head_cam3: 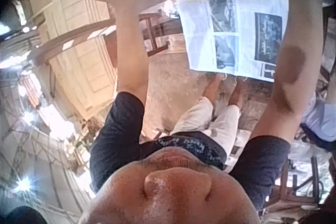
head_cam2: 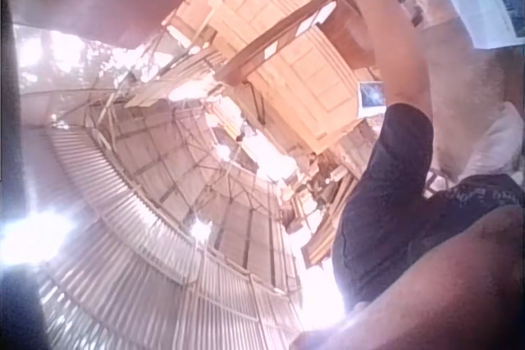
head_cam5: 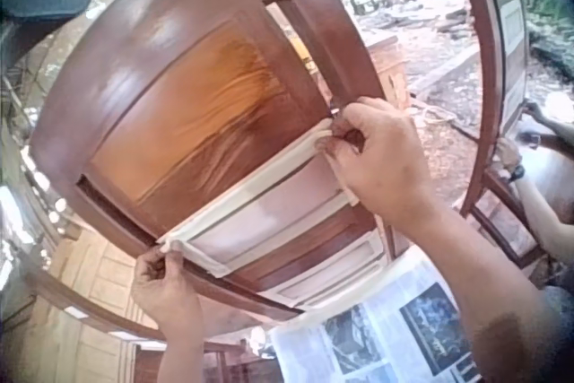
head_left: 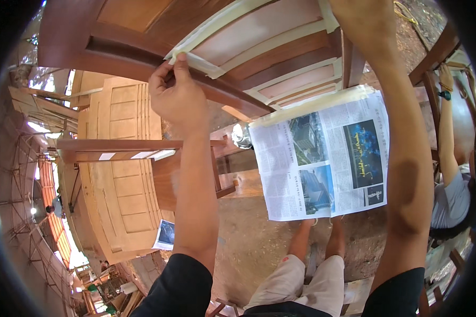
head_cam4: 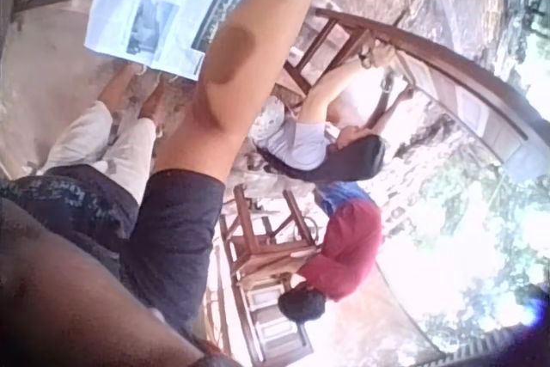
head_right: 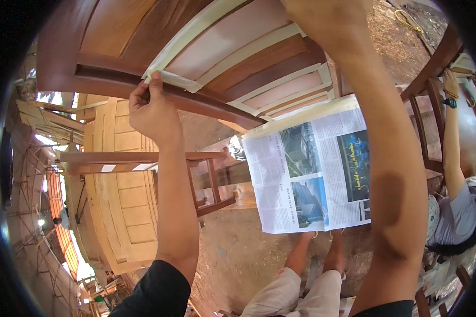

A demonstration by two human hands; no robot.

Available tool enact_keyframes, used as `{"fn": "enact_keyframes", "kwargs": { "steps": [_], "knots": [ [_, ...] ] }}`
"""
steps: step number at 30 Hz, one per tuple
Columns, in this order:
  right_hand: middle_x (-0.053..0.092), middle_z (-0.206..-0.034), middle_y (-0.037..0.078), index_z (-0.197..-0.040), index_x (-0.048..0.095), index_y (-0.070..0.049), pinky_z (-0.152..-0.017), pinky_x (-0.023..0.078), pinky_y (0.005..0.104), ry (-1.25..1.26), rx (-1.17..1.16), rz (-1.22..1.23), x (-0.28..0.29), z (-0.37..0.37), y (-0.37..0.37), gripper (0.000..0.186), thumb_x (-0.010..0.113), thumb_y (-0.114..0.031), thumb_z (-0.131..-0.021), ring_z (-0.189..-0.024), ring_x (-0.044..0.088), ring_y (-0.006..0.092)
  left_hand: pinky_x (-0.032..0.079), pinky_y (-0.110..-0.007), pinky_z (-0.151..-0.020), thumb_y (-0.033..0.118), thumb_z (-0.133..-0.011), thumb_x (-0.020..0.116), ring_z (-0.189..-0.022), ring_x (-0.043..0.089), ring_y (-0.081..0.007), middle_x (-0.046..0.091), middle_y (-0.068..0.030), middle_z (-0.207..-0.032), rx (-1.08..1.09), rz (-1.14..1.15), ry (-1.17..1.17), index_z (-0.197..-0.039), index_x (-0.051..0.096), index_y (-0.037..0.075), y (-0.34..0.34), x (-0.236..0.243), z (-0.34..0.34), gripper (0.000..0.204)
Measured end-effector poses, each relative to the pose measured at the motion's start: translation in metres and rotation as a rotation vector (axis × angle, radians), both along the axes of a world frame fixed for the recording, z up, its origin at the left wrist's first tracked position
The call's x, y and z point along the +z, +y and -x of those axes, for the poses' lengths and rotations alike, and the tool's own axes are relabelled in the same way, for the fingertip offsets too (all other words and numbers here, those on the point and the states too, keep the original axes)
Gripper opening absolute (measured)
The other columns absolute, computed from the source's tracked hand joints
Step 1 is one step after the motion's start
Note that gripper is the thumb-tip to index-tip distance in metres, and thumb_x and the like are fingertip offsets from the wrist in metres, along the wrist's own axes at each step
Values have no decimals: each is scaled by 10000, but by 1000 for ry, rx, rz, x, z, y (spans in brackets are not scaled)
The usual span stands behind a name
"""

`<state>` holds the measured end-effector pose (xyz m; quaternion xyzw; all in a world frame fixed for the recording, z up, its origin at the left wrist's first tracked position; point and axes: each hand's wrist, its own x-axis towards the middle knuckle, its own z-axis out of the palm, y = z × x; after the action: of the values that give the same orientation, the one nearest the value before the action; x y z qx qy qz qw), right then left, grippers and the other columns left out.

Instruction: Masking wooden chairs with tape and newspaper for finishing.

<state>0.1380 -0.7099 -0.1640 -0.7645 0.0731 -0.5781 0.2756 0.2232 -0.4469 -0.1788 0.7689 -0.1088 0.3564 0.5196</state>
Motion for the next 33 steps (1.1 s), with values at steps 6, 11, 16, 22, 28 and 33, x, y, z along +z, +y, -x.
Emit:
{"fn": "enact_keyframes", "kwargs": {
  "steps": [6, 11, 16, 22, 28, 33],
  "knots": [
    [632, -790, 173, -782, 652, 38, -664, 507, 369, 32, -23, -53, 2, 1, 11, 148, 753, -66, -751, -744, 634, 310, 488, -277, -682, 208, -858, 786, -759, 599, -155, 658, -98, -865, 44, -87, -10, -904, 654, -43, 4, 3, 3, 288],
    [633, -777, 179, -788, 655, 40, -665, 506, 371, 40, -56, 23, 3, 2, 9, 151, 750, -73, -757, -723, 634, 308, 494, -287, -687, 189, -852, 788, -765, 603, -160, 655, -99, -866, 19, -44, 14, -900, 653, -46, 3, 3, 4, 275],
    [637, -773, 177, -782, 659, 40, -668, 506, 373, 56, -26, -29, 3, 2, 8, 148, 749, -75, -760, -723, 636, 308, 498, -297, -688, 174, -847, 786, -759, 604, -167, 651, -96, -860, 27, -33, 49, -894, 657, -44, 2, 3, 3, 258],
    [643, -778, 181, -791, 667, 39, -676, 509, 368, 60, -4, -47, 3, 2, 6, 141, 747, -74, -765, -729, 642, 304, 493, -297, -691, 167, -848, 779, -758, 599, -170, 647, -94, -848, 59, -69, 50, -896, 656, -44, 1, 4, 3, 249],
    [633, -753, 179, -699, 592, 23, -638, 482, 386, 169, -19, -331, 22, 2, 11, 249, 787, -117, -764, -699, 623, 292, 480, -299, -691, 171, -851, 780, -756, 579, -160, 636, -88, -868, 27, -121, 71, -1029, 597, -47, -4, 13, 10, 336],
    [574, -624, 157, -633, 491, 5, -553, 430, 402, -12, -357, -205, 4, -2, 19, 432, 839, -217, -761, -564, 534, 273, 450, -312, -756, 281, -755, 874, -800, 515, -167, 548, -67, -878, 90, -181, 163, -1292, 369, -38, 10, 21, 10, 804]
  ]
}}
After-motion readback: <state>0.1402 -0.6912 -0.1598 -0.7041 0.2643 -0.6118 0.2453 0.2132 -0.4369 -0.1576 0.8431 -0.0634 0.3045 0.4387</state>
